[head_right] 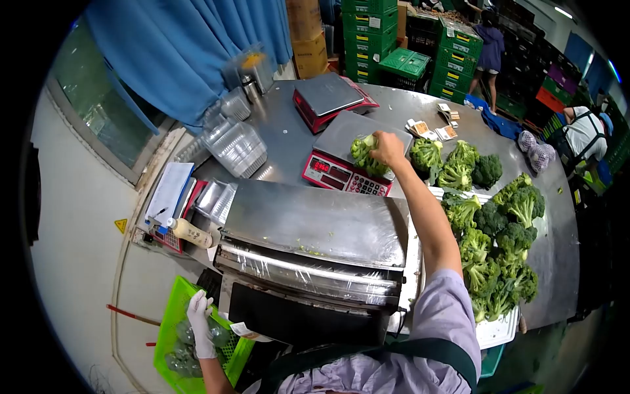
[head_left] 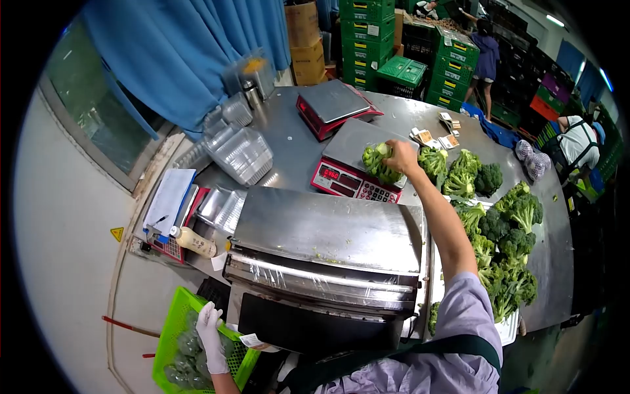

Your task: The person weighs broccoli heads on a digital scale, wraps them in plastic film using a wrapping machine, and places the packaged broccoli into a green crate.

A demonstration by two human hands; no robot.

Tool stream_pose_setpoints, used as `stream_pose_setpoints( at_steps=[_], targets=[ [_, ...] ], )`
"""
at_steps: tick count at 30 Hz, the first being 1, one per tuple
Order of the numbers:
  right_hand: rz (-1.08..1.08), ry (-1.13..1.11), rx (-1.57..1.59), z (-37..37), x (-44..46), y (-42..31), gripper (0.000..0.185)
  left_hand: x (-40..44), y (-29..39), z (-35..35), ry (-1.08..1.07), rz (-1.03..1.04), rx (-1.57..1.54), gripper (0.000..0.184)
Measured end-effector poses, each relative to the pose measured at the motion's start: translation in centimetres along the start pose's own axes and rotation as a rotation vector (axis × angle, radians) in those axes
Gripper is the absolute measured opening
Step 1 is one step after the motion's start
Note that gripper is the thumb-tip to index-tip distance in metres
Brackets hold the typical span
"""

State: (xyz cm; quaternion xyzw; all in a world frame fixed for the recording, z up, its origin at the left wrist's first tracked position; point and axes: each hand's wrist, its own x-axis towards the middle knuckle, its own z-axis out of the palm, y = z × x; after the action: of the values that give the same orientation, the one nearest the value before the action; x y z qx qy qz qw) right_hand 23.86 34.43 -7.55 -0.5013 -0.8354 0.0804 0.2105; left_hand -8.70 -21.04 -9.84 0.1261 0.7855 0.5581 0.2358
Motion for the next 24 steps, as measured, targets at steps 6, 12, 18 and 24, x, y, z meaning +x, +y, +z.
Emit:
stream_pose_setpoints(
  at_steps=[6,12,18,24],
  targets=[
    [-0.180,0.016,0.362,-4.1,-4.6,-8.6,0.051,0.1,0.3,0.3,-0.054,0.050,-0.026,0.039],
    [-0.428,-0.228,0.359,-3.1,-11.1,-16.4,0.050,0.4,2.8,4.2,-0.234,0.236,0.089,0.033],
    [-0.786,0.169,0.116,-5.0,-15.2,-16.7,0.050,0.1,7.8,9.2,-0.473,1.236,0.644,0.034],
    [-1.012,-0.286,-0.315,-5.5,-23.1,-12.9,0.018,5.5,9.1,12.2,-0.681,1.941,1.138,0.030]
  ],
)
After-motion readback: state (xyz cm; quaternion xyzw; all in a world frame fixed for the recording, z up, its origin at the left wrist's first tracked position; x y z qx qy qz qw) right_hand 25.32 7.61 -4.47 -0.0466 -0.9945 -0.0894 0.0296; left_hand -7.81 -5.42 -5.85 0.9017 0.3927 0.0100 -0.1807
